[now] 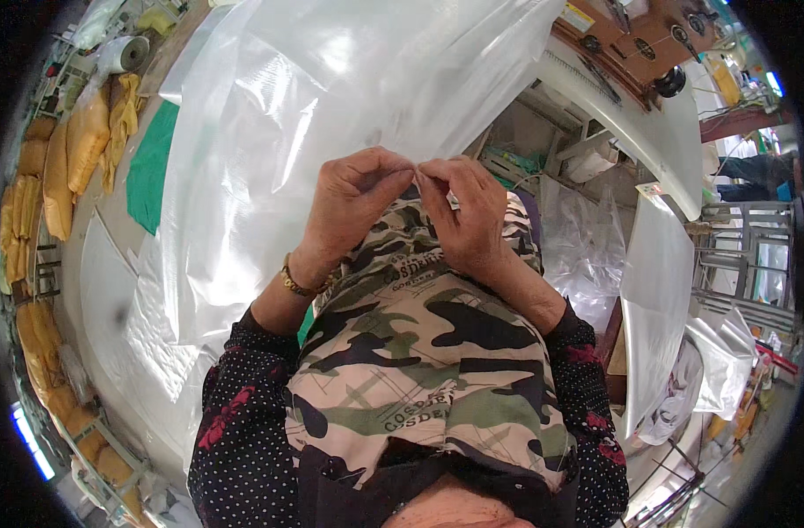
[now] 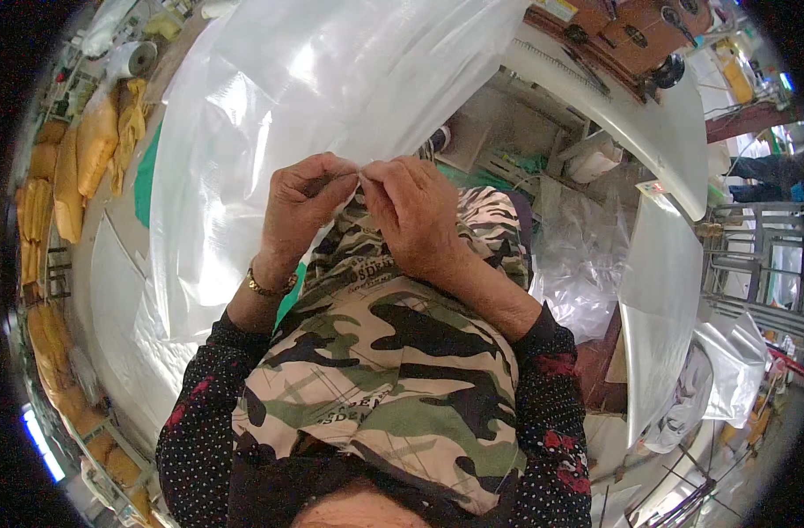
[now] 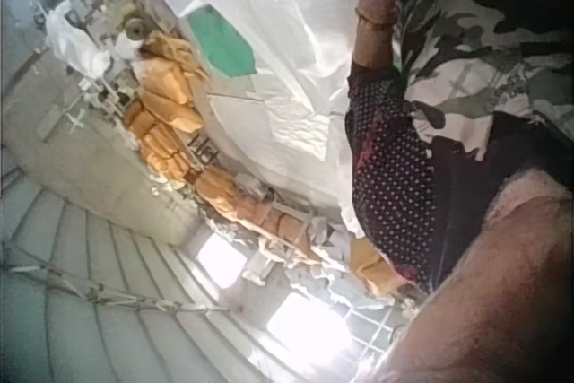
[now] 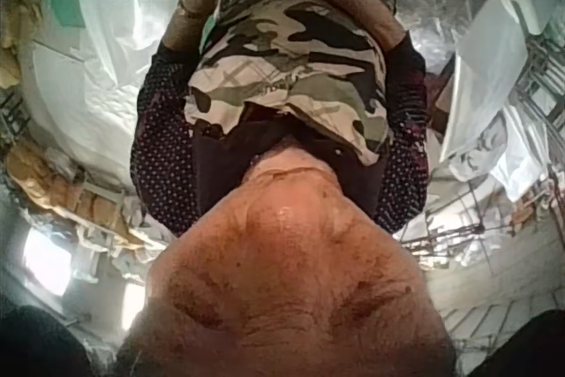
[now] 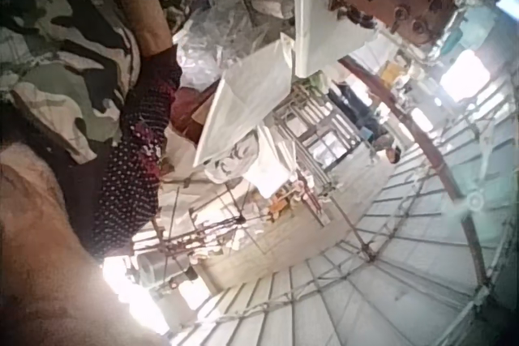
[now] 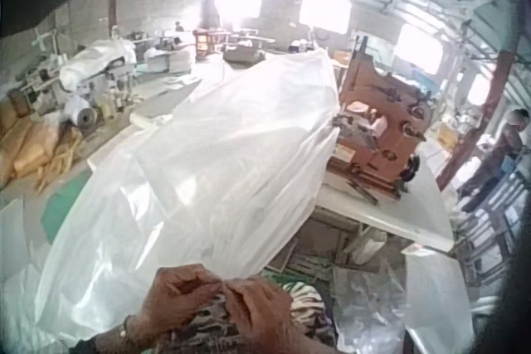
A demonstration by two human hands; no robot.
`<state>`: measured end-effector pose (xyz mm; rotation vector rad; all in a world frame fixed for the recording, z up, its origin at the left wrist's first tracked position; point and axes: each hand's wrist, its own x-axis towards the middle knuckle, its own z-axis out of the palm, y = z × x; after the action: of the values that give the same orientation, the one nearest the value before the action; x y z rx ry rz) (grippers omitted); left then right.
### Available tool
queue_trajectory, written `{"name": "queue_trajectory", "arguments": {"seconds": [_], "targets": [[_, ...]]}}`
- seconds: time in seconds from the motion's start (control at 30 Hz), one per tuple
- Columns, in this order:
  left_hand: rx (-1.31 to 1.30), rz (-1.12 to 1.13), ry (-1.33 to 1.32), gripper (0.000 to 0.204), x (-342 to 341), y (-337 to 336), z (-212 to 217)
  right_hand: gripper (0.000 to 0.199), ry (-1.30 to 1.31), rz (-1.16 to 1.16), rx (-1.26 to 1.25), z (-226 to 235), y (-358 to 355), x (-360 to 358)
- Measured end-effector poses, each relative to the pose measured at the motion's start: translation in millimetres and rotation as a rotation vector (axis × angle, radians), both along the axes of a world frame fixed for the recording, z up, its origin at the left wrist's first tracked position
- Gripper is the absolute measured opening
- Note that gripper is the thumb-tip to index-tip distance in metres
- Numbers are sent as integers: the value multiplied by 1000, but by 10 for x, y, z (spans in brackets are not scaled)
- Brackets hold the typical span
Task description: Sewing large white plastic sheets using an industrial sewing machine.
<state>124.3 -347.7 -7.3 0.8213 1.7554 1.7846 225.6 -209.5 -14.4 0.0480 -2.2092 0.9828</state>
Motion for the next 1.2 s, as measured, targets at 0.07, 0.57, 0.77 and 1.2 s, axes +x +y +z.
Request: {"name": "queue_trajectory", "arguments": {"seconds": [0.07,0.57,0.77,1.2], "targets": [[38,13,18,9,-5,13,-60,11,-4,-1,5,-49,-5,-51],[-8,60,152,16,17,9,-77,13,83,-48,130,-142,-39,-108],[6,-59,-320,19,-93,106,-84,19,-6,-41,341,-124,-58,-72],[-20,220,866,7,-806,-38,1025,35,418,-398,-319,-84,952,-1085]]}}
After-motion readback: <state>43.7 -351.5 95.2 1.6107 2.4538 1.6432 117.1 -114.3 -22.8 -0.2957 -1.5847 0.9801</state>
